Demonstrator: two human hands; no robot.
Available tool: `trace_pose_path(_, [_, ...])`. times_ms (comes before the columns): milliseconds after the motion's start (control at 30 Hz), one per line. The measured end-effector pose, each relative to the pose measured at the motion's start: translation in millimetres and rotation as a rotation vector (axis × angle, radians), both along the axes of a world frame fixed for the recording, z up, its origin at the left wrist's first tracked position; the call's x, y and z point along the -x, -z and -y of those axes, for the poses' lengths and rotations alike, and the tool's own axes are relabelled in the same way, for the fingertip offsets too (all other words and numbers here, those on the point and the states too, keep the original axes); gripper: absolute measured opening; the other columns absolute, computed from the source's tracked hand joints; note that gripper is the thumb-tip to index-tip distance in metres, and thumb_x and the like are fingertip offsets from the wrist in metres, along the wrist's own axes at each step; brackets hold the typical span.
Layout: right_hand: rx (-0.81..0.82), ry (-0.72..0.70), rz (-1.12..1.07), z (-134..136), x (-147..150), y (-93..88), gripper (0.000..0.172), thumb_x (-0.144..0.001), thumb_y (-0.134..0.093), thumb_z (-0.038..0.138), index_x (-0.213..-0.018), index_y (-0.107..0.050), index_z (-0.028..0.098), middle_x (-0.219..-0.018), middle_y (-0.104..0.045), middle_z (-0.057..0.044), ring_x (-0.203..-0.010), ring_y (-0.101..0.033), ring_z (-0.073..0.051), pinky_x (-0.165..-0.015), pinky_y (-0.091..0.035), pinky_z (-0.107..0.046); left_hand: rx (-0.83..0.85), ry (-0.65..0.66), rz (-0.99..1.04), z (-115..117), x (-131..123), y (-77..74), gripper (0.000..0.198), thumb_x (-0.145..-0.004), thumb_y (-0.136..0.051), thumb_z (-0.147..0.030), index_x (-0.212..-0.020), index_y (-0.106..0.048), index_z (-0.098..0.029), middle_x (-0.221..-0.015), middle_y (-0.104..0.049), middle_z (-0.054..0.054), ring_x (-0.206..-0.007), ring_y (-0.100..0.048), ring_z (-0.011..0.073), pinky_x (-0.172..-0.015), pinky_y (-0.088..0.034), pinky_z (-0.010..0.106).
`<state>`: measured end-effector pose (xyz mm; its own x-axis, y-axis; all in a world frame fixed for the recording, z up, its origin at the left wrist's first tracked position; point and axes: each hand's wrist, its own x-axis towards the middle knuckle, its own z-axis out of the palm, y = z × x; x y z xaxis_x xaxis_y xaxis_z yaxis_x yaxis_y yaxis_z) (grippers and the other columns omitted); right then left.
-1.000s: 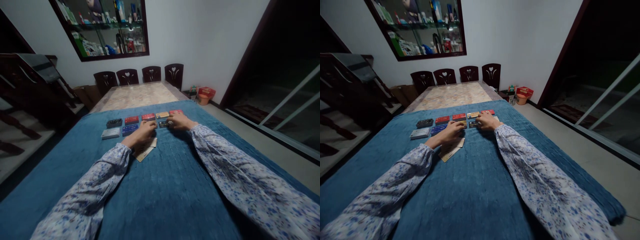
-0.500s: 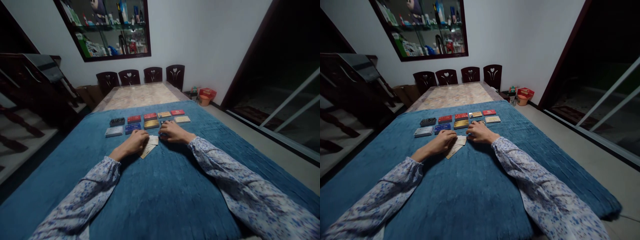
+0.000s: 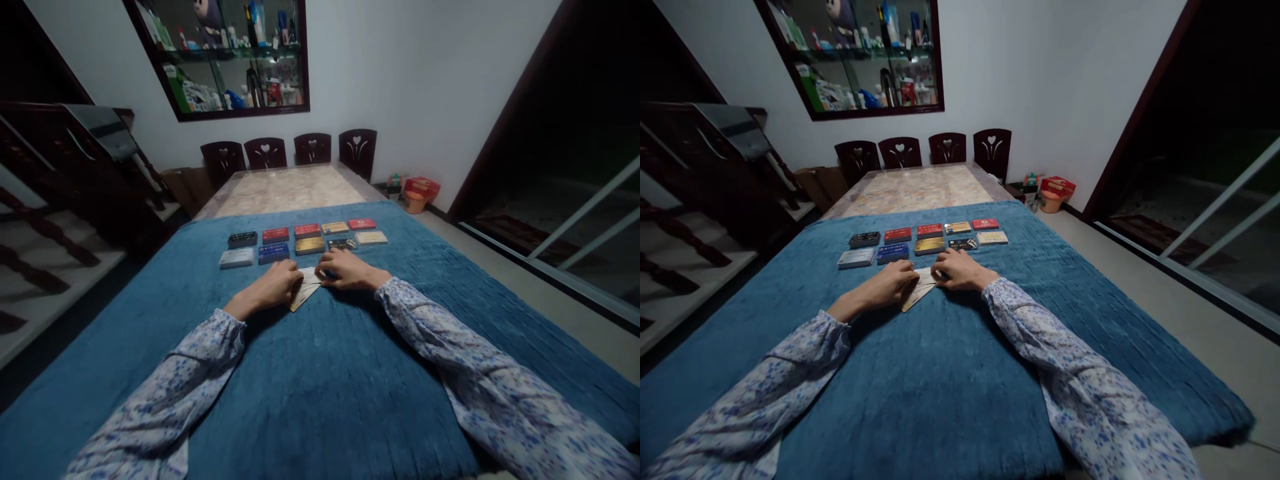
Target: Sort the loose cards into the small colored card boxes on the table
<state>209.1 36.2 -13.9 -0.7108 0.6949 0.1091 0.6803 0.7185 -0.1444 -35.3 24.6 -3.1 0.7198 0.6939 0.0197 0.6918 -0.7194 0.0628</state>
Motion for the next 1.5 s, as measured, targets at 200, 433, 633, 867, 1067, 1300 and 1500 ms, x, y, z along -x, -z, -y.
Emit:
trace_pose_path(200, [-0.023, -0.043, -0.028, -8, -6, 10.2, 0.020, -0.101, -0.059, 0.026, -0.112, -0.075, 0.022, -0.127, -0.070, -0.010, -0.105, -0.055, -0.024, -0.083, -0.038, -0.034, 0.069, 0.004, 0.093, -1, 1, 1.6, 0.017, -0.087, -0.053, -0.009, -0.086, -0.067, -0.018, -0.094, -0.060, 0.006, -0.082, -0.054, 0.0189, -0.074, -0.043, 0.031])
trace_pose_path(433, [-0.085, 0.015, -0.002, -14, -7, 17.4, 0.025, -0.095, -0.062, 0.015, -0.113, -0.077, 0.025, -0.124, -0.069, -0.010, -0.108, -0.053, -0.026, -0.087, -0.038, -0.036, 0.074, 0.044, 0.047, 2, -2, 2.4, 0.017, -0.084, -0.057, -0.008, -0.084, -0.071, -0.018, -0.103, -0.067, 0.008, -0.094, -0.058, 0.0217, -0.084, -0.042, 0.035])
trace_pose_path(633, [-0.102, 0.090, 0.039, -3, 0, 8.6, 0.030, -0.098, -0.053, 0.012, -0.110, -0.078, 0.025, -0.118, -0.070, -0.012, -0.110, -0.051, -0.028, -0.082, -0.033, -0.036, 0.082, 0.052, -0.010, 13, -11, -6.6, 0.022, -0.082, -0.057, -0.008, -0.092, -0.074, -0.020, -0.109, -0.068, 0.009, -0.106, -0.059, 0.0257, -0.091, -0.042, 0.038])
trace_pose_path(867, [-0.044, 0.073, 0.004, 0, 3, 7.9, 0.027, -0.098, -0.053, 0.015, -0.107, -0.077, 0.021, -0.125, -0.073, -0.011, -0.110, -0.053, -0.028, -0.084, -0.035, -0.037, 0.136, 0.189, 0.145, 19, -19, -7.7, 0.028, -0.095, -0.045, -0.013, -0.101, -0.072, -0.019, -0.106, -0.073, 0.009, -0.096, -0.064, 0.0219, -0.088, -0.045, 0.034])
trace_pose_path(1067, [0.028, -0.021, -0.096, -2, 2, 9.8, 0.018, -0.098, -0.063, 0.027, -0.111, -0.074, 0.020, -0.128, -0.071, -0.012, -0.113, -0.060, -0.027, -0.090, -0.041, -0.037, 0.208, 0.155, 0.250, 13, -14, 0.1, 0.029, -0.089, -0.054, -0.014, -0.106, -0.076, -0.022, -0.094, -0.076, 0.004, -0.089, -0.066, 0.0204, -0.085, -0.050, 0.032])
trace_pose_path(1300, [0.024, -0.049, -0.111, 0, 7, 9.0, 0.025, -0.095, -0.070, 0.043, -0.099, -0.070, 0.018, -0.117, -0.072, -0.013, -0.109, -0.064, -0.026, -0.088, -0.046, -0.036, 0.045, 0.014, 0.323, -8, 0, 8.1, 0.045, -0.080, -0.054, -0.002, -0.117, -0.074, -0.019, -0.119, -0.076, 0.009, -0.111, -0.069, 0.0226, -0.100, -0.052, 0.036])
trace_pose_path(1500, [0.048, -0.121, -0.165, 3, 9, 8.6, 0.015, -0.089, -0.071, 0.028, -0.099, -0.070, 0.017, -0.117, -0.071, -0.013, -0.104, -0.065, -0.024, -0.088, -0.048, -0.035, 0.021, 0.014, 0.155, -19, 1, 18.1, 0.061, -0.077, -0.052, 0.001, -0.132, -0.066, -0.021, -0.146, -0.064, 0.012, -0.145, -0.049, 0.0292, -0.116, -0.044, 0.050])
